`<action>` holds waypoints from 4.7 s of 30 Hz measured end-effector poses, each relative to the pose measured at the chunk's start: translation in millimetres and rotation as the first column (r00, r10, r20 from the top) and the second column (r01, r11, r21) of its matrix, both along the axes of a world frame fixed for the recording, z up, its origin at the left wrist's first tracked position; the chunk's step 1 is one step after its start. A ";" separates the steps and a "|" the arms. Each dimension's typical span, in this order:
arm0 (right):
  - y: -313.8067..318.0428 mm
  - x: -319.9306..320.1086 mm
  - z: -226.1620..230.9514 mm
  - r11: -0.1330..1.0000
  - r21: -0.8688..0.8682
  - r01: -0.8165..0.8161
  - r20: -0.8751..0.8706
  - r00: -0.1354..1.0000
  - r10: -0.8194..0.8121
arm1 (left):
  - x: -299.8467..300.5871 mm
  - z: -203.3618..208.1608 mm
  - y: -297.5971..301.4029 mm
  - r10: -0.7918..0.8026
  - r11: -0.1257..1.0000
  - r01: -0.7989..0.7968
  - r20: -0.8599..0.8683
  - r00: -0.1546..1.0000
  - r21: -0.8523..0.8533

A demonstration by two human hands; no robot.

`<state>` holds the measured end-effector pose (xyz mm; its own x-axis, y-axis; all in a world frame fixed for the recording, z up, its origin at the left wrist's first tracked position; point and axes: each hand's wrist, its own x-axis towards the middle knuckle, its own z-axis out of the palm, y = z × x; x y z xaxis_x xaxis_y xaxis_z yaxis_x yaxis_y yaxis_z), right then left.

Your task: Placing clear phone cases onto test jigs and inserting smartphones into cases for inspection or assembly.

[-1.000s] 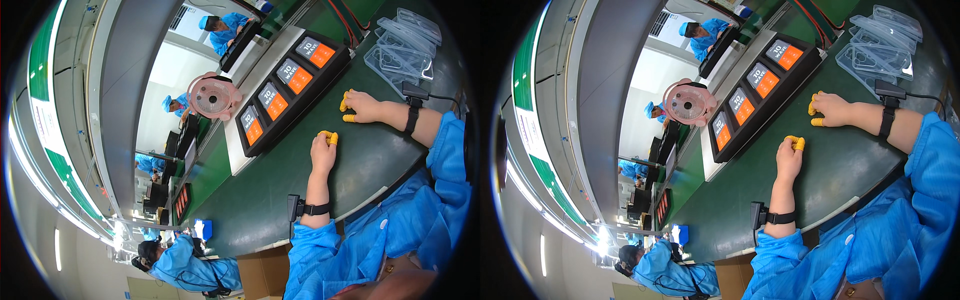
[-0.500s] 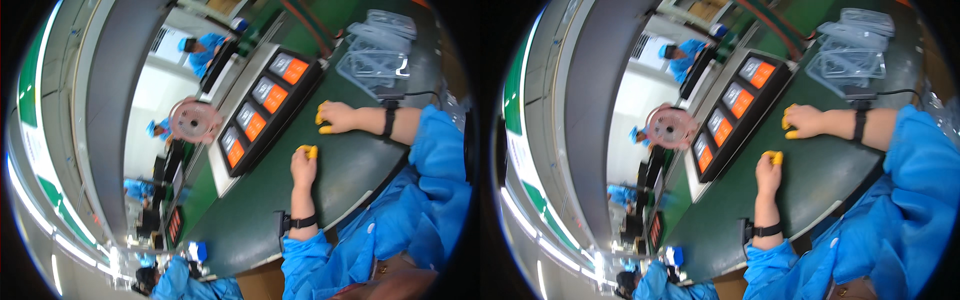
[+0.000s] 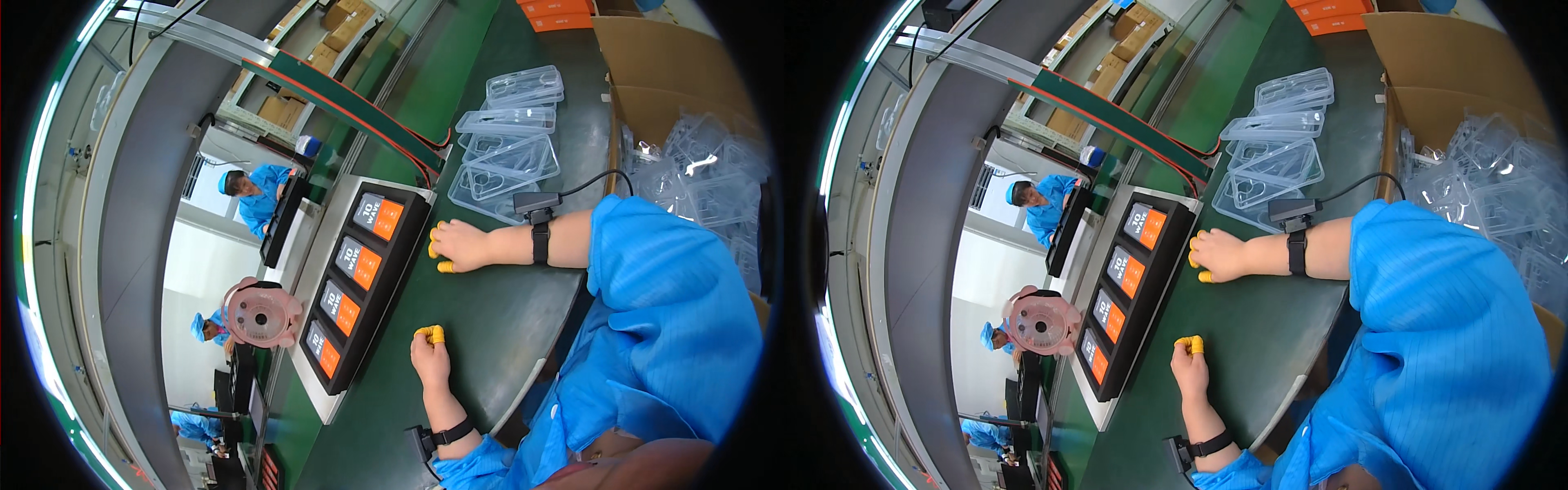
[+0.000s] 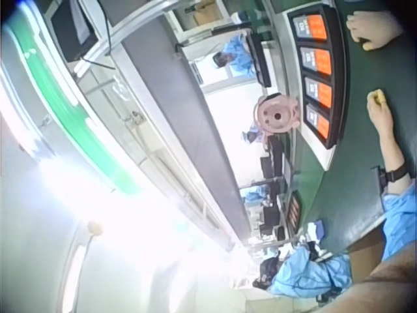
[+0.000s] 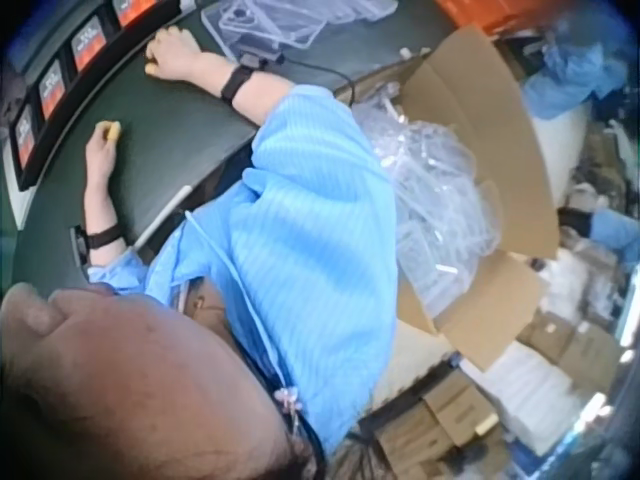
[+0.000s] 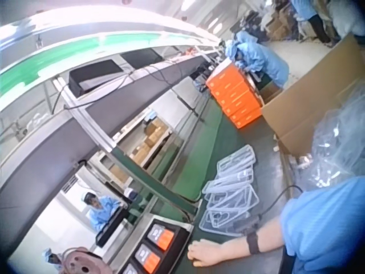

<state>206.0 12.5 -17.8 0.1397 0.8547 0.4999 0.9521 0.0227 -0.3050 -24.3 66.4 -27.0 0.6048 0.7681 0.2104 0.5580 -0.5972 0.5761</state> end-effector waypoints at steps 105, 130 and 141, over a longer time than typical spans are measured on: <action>-59.2 50.9 13.2 0.792 -0.170 0.587 0.306 0.795 -0.524 | -6.7 -9.8 15.6 -0.100 0.994 0.104 0.126 0.987 -0.022; -20.0 -10.3 42.6 0.926 0.354 0.127 -0.001 0.991 -0.136 | -14.4 -12.9 5.7 -0.039 0.999 0.044 0.221 0.975 -0.015; 12.3 2.0 -10.2 0.994 0.022 0.110 -0.200 0.974 -0.103 | 16.1 -1.7 8.4 -0.008 0.996 0.006 0.024 1.000 0.084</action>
